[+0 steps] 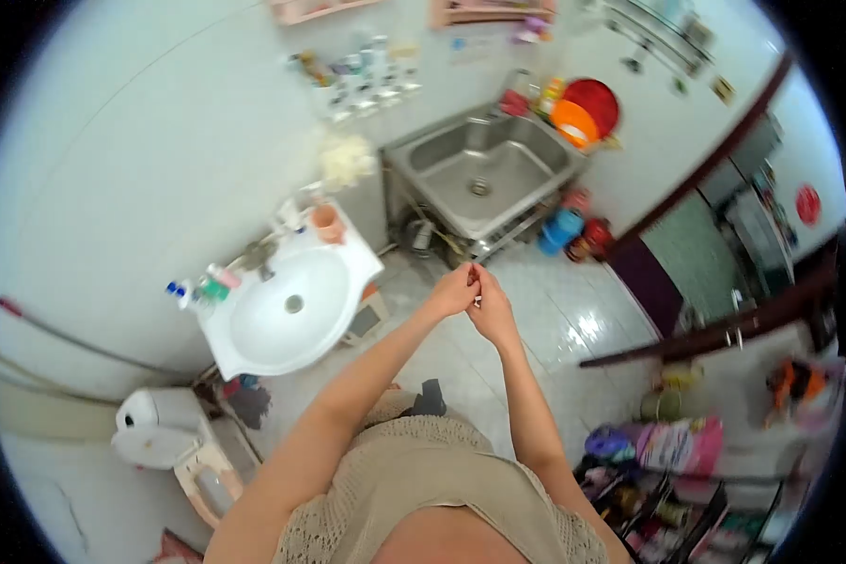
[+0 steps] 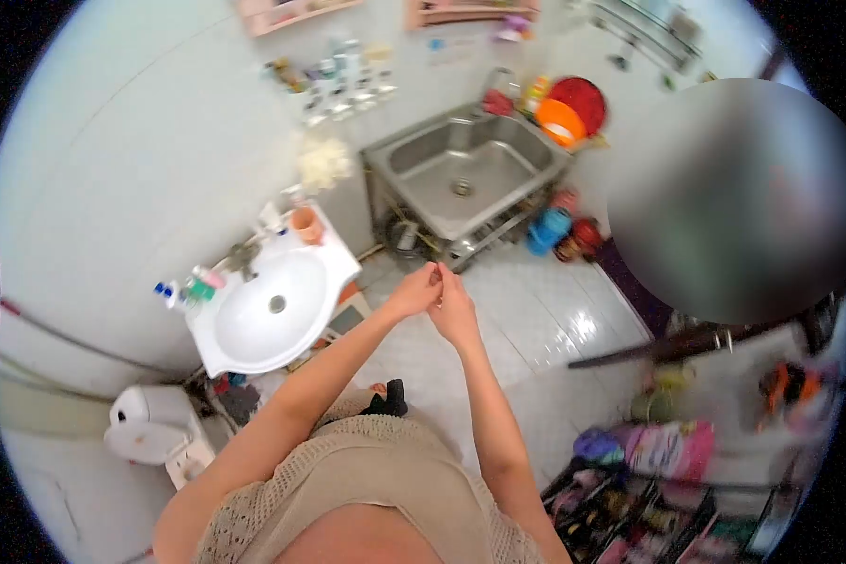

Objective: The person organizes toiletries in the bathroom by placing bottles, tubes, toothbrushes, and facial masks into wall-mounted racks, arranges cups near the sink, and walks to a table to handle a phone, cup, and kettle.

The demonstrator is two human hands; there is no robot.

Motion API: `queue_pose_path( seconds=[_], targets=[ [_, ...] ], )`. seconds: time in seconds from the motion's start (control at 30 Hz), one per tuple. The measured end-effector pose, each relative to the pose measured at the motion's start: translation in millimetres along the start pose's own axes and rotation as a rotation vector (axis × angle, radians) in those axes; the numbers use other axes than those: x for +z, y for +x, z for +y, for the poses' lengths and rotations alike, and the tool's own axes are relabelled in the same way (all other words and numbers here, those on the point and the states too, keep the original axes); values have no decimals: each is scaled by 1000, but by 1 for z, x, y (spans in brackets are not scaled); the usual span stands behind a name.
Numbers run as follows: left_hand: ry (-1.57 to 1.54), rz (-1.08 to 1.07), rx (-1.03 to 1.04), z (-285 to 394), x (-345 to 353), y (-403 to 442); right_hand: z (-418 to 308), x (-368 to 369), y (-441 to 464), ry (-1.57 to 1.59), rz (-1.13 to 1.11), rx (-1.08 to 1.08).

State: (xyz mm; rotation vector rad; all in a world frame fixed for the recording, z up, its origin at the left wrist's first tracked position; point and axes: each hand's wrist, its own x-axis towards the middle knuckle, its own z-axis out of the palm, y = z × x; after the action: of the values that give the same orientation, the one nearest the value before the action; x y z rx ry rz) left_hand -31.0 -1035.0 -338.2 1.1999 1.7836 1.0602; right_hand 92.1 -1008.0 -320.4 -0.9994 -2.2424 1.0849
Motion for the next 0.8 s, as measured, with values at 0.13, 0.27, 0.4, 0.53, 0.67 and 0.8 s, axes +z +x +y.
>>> queue_pose_path(
  seconds=[0.13, 0.27, 0.4, 0.53, 0.67, 0.8],
  targets=[
    [28, 180, -79, -48, -73, 4, -29, 61, 57, 8, -125, -181],
    [-111, 335, -193, -84, -116, -5, -39, 112, 104, -15, -335, -308],
    [-173, 437, -344, -117, -153, -3, -53, 155, 149, -5, -540, -359],
    [-293, 568, -429, -130, -188, 3, -66, 188, 199, 90, -752, -316],
    [-345, 680, -493, -149, -206, 4, -51, 227, 249, -51, -659, -328],
    [-413, 767, -553, -166, -212, -6, -50, 253, 290, -164, -488, -390]
  ],
)
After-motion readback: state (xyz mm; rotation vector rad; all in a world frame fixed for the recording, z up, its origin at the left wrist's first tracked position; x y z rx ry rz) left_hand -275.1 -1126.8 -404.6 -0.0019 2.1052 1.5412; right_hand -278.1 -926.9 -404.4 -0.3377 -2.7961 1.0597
